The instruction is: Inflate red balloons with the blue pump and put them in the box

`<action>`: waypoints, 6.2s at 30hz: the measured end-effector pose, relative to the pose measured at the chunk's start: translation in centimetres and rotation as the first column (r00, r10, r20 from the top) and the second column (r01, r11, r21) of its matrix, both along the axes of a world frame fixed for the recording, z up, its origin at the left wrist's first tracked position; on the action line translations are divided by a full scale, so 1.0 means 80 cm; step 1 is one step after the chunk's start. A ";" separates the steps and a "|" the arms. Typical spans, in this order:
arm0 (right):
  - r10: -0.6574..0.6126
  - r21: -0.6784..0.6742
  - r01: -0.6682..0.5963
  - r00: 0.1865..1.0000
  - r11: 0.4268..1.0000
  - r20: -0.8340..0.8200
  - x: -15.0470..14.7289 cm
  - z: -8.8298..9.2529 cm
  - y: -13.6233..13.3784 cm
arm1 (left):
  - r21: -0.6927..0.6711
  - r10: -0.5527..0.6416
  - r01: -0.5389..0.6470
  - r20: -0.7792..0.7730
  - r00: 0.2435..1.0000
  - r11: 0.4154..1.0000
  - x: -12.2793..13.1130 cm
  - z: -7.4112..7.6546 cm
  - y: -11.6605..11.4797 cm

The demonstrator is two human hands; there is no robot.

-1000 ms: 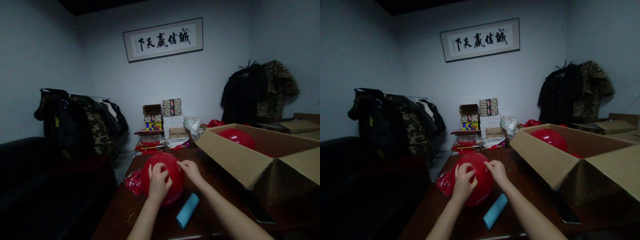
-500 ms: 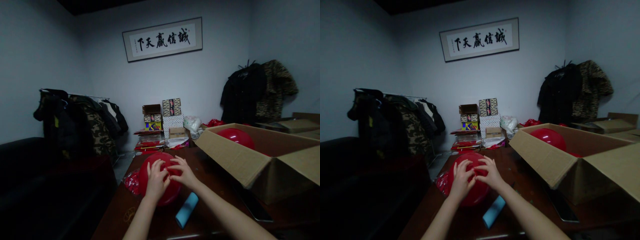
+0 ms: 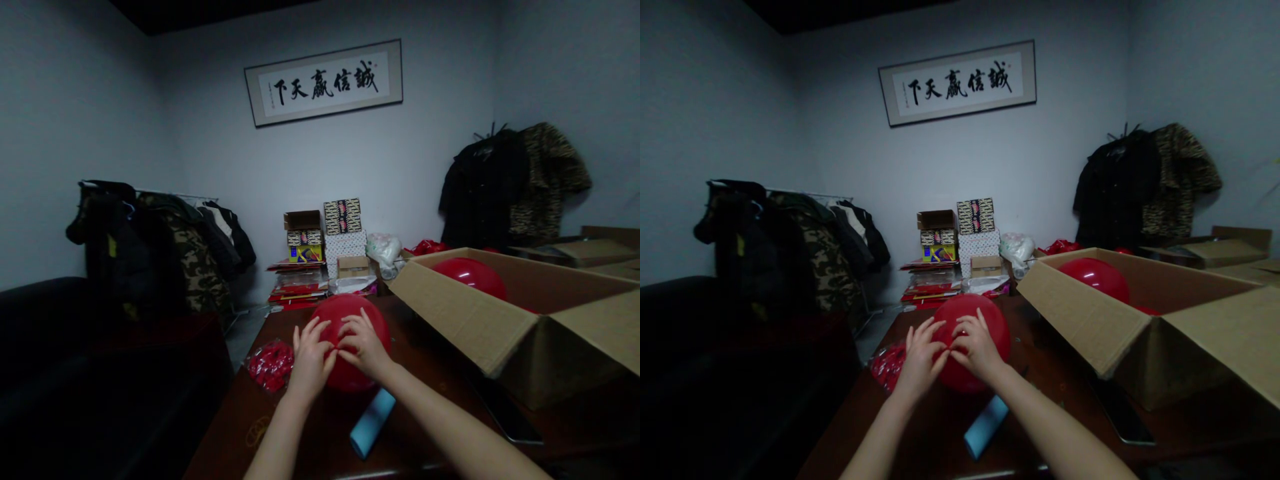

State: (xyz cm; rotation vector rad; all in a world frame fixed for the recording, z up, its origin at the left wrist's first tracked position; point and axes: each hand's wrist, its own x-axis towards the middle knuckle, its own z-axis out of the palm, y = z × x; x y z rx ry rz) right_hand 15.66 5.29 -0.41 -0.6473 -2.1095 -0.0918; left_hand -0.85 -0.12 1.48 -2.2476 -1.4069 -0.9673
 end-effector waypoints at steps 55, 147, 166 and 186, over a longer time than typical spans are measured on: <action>0.022 0.102 -0.014 0.997 0.995 -0.072 0.136 0.066 0.017 | 0.092 -0.021 -0.028 0.495 0.869 0.995 0.126 0.020 0.038; -0.735 0.392 0.657 0.673 0.644 0.081 0.490 0.154 -0.004 | 0.399 -0.528 0.531 -0.127 0.840 0.748 0.446 0.111 0.108; -0.759 0.304 0.699 0.625 0.648 0.180 0.572 0.080 0.029 | 0.287 -0.584 0.590 -0.115 0.804 0.755 0.535 0.047 0.157; -0.819 0.181 0.813 0.571 0.554 -0.055 0.567 0.101 0.029 | 0.191 -0.415 0.418 -0.059 0.908 0.888 0.481 0.047 0.172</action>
